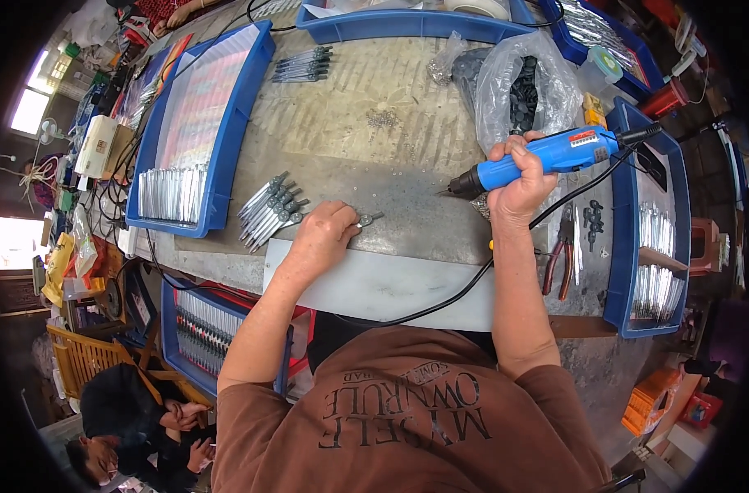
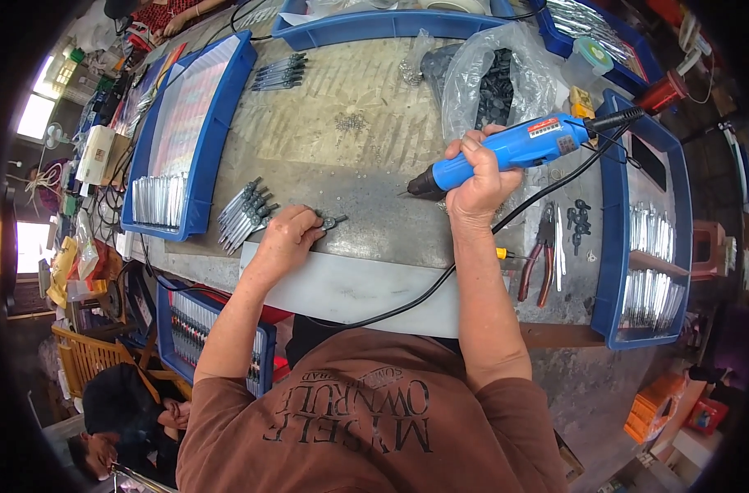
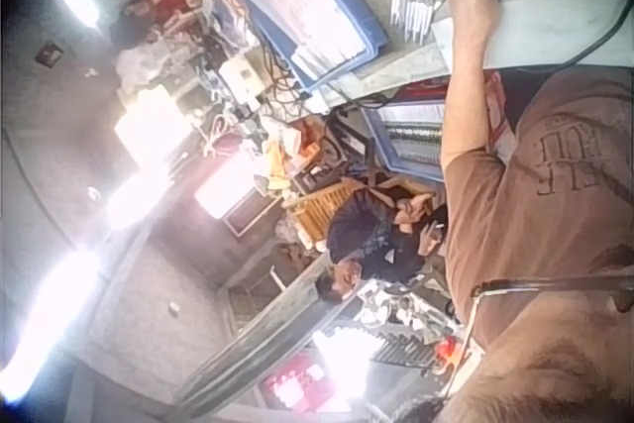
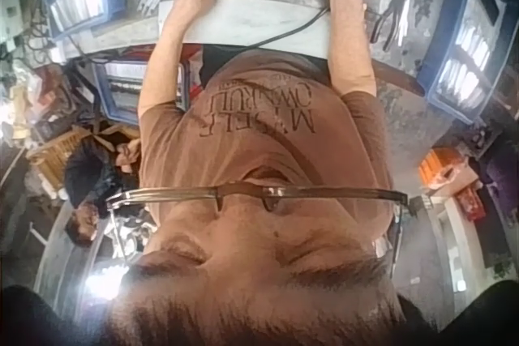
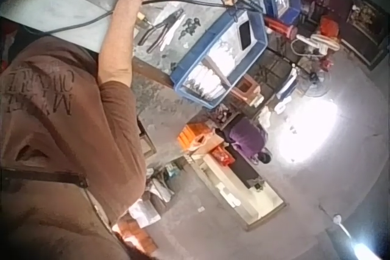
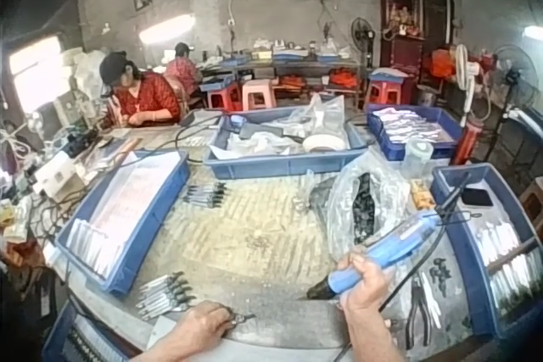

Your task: The person assembles small metal components using an electric screwdriver.

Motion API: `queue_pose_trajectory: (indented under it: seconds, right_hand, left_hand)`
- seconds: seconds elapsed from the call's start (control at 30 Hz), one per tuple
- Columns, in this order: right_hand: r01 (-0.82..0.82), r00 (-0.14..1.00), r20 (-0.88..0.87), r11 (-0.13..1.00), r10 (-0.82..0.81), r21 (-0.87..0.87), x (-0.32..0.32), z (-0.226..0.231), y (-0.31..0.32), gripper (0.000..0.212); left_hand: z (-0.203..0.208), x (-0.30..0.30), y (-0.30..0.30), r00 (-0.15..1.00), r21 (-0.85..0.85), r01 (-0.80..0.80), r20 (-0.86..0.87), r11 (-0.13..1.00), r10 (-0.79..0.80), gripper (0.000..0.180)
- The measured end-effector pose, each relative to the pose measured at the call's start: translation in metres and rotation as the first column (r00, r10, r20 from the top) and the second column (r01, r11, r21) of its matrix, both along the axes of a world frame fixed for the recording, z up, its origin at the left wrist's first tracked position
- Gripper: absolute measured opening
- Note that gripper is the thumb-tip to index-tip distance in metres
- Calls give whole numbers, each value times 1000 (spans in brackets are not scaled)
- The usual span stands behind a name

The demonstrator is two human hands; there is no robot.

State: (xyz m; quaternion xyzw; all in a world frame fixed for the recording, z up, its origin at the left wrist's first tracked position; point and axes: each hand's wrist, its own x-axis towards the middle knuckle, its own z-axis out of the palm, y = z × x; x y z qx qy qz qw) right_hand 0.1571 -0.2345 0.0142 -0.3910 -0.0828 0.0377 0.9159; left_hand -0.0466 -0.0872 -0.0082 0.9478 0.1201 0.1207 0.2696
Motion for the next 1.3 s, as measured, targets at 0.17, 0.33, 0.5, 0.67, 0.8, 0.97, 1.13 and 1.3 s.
queue_pose_trajectory:
  seconds: [0.17,0.33,0.5,0.67,0.8,0.97,1.13,1.3]
  right_hand:
    - [10,1000,-4,1000,-10,-5,0,0,0,31]
    - [-5,1000,6,1000,5,-4,-1,1,0,32]
    - [-89,994,59,996,88,14,-15,7,6,34]
    - [-258,958,125,966,260,-25,-51,19,24,36]
    - [-374,911,163,925,379,-61,-69,19,38,38]
    - [-455,858,202,881,473,-133,-83,19,50,36]
    - [-413,869,178,874,462,-255,-89,19,55,39]
    - [-406,867,187,873,461,-271,-88,18,57,39]
  left_hand:
    - [3,5,-2,1000,-11,-20,-15,1000,20,12]
    - [2,5,-3,997,-75,-71,-16,995,70,12]
    - [-5,5,-4,995,-76,-99,17,992,100,13]
    - [-12,1,-4,989,-72,-127,62,989,131,13]
    - [-17,0,-5,986,-64,-141,80,988,146,12]
    - [-17,-1,-8,982,-53,-162,86,985,166,12]
    - [-18,-2,-9,981,-41,-160,105,986,163,11]
    - [-18,-2,-9,980,-49,-164,106,985,168,11]
